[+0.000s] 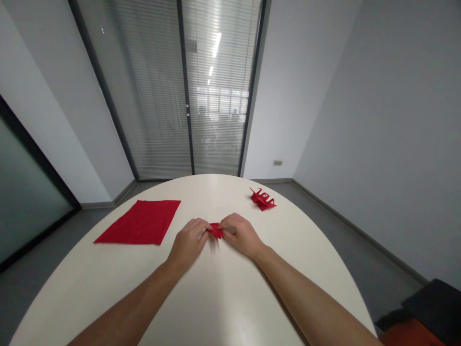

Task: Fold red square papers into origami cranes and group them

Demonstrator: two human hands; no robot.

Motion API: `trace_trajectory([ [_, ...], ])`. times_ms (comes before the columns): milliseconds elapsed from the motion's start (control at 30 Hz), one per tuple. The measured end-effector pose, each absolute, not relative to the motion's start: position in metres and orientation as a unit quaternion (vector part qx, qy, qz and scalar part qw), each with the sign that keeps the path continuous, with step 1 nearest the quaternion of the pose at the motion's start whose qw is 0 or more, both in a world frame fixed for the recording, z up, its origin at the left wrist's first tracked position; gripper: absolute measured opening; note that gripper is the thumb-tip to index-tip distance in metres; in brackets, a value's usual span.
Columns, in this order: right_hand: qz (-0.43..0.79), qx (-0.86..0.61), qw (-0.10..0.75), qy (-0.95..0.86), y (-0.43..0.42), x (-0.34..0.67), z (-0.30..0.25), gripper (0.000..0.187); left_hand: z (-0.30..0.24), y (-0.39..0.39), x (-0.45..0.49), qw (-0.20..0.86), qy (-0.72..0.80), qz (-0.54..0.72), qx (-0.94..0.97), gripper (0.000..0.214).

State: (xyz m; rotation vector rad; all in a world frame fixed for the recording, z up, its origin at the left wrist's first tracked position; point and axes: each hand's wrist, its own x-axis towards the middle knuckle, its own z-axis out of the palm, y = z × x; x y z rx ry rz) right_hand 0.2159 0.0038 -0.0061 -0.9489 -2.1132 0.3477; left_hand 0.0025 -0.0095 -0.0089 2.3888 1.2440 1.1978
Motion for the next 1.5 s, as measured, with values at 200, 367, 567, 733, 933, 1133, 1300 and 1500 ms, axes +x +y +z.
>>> trace_trajectory([
  [200, 0.121, -0.386, 0.314, -0.859, 0.004, 0.217, -0.007, 0.026, -0.010, -0.013, 0.004, 0.089, 0.455, 0.327, 0.823, 0.021],
  [367, 0.137, -0.397, 0.309, -0.853, 0.005, 0.218, -0.009, 0.031, -0.011, -0.013, 0.004, 0.088, 0.456, 0.325, 0.824, 0.022],
  [567, 0.146, -0.421, 0.298, -0.844, 0.002, 0.218, -0.006, 0.026, -0.009, -0.015, 0.006, 0.095, 0.468, 0.331, 0.814, 0.014],
  [733, 0.162, -0.434, 0.300, -0.834, 0.000, 0.217, -0.003, 0.016, -0.009, -0.014, 0.006, 0.109, 0.501, 0.329, 0.793, 0.014],
  [933, 0.194, -0.441, 0.325, -0.814, 0.002, 0.216, -0.008, 0.014, -0.015, -0.008, 0.006, 0.175, 0.471, 0.344, 0.793, 0.013],
  [1133, 0.199, -0.444, 0.321, -0.812, 0.001, 0.215, -0.010, 0.012, -0.023, -0.004, 0.005, 0.188, 0.460, 0.380, 0.780, 0.029],
  [1300, 0.175, -0.431, 0.311, -0.829, 0.000, 0.214, -0.007, 0.015, -0.033, 0.000, 0.004, 0.181, 0.439, 0.400, 0.784, 0.045],
  [1500, 0.143, -0.419, 0.304, -0.844, 0.002, 0.213, -0.008, 0.017, -0.026, -0.002, 0.003, 0.120, 0.429, 0.357, 0.821, 0.021],
])
